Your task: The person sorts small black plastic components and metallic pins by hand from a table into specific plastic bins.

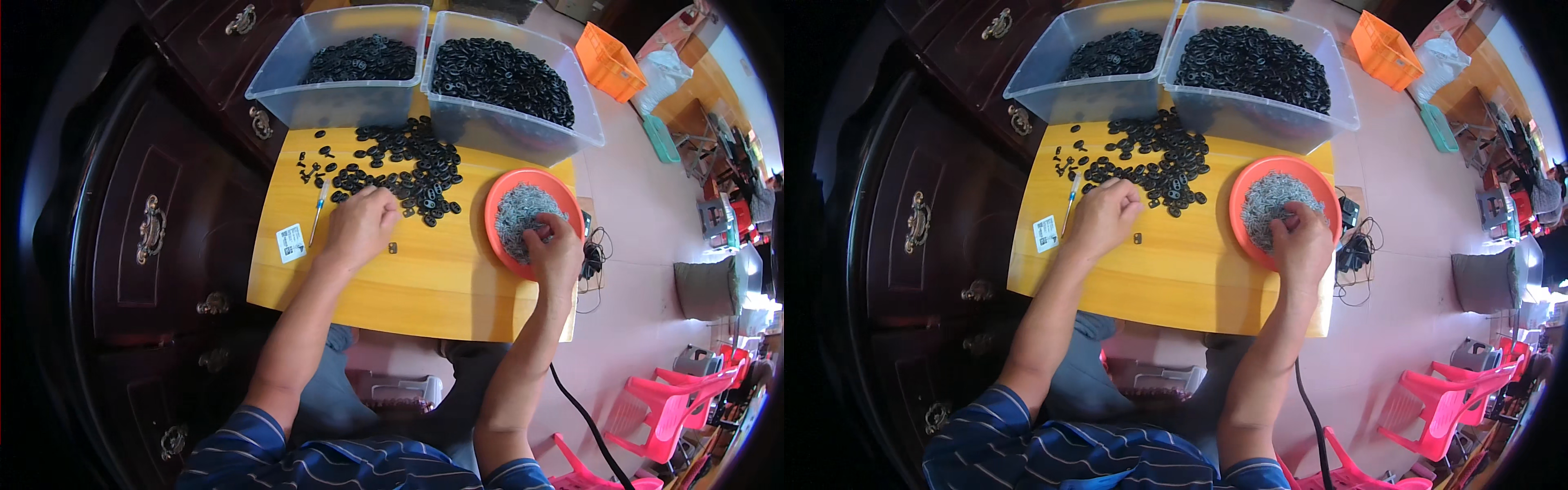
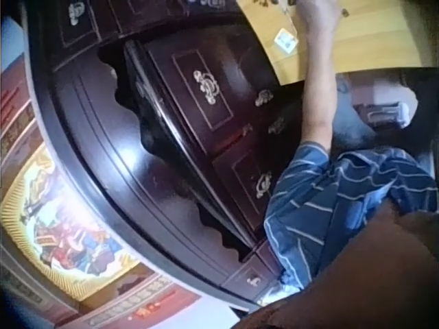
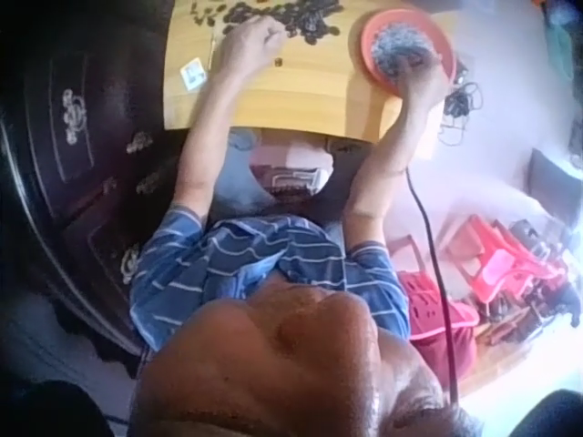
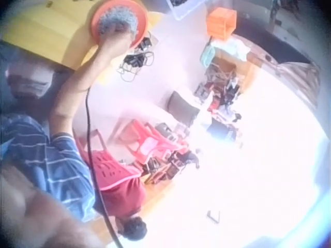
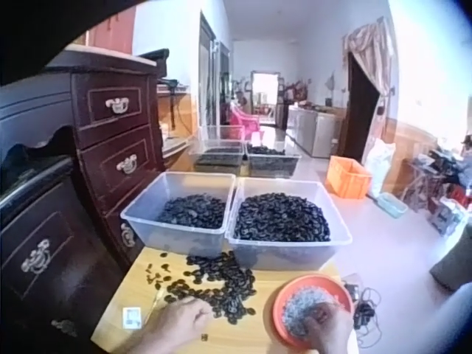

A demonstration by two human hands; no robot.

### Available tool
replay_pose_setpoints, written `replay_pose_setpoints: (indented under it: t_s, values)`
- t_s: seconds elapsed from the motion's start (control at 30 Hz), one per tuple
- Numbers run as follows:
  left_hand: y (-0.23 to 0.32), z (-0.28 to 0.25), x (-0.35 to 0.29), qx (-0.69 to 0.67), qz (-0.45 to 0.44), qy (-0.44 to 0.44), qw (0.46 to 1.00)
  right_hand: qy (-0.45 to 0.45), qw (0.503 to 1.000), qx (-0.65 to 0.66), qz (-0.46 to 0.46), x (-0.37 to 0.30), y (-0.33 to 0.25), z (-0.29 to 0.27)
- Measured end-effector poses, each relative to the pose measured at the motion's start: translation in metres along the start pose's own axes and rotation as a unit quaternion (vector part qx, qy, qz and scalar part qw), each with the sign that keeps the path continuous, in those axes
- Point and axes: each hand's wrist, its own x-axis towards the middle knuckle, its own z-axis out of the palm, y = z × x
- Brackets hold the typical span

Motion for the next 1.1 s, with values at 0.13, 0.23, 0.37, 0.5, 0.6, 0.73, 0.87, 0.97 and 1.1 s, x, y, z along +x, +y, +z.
replay_pose_setpoints:
  t_s: [0.13,0.23,0.37,0.5,0.6,0.73,0.87,0.97,1.1]
  values:
    - [-0.001,-0.007,-0.002,-0.089,0.025,0.049,0.995,0.009,0.999,-0.032,-0.019,0.004,0.006,0.011]
    - [0.003,-0.014,-0.004,-0.114,0.031,0.049,0.992,0.021,0.998,-0.041,-0.037,0.005,0.007,0.022]
    - [0.006,-0.013,-0.007,-0.153,0.001,0.024,0.988,0.024,0.999,-0.040,0.009,0.004,0.003,0.013]
    - [0.002,-0.012,-0.008,-0.180,0.006,0.024,0.983,0.036,0.998,-0.023,0.048,0.002,0.001,0.000]
    - [0.008,-0.012,-0.008,-0.199,0.005,0.017,0.980,0.036,0.998,-0.027,0.033,0.003,0.010,0.004]
    - [0.007,-0.010,-0.009,-0.200,0.011,0.013,0.980,0.042,0.998,-0.047,0.011,0.003,0.010,0.012]
    - [0.008,-0.010,-0.009,-0.222,0.016,0.011,0.975,0.051,0.997,-0.058,0.001,0.003,0.009,0.013]
    - [0.008,-0.011,-0.009,-0.222,0.011,0.009,0.975,0.035,0.999,-0.014,0.024,0.003,0.002,0.002]
    - [0.008,-0.007,-0.010,-0.263,0.007,0.038,0.964,0.065,0.996,-0.002,0.064,0.003,0.001,-0.004]
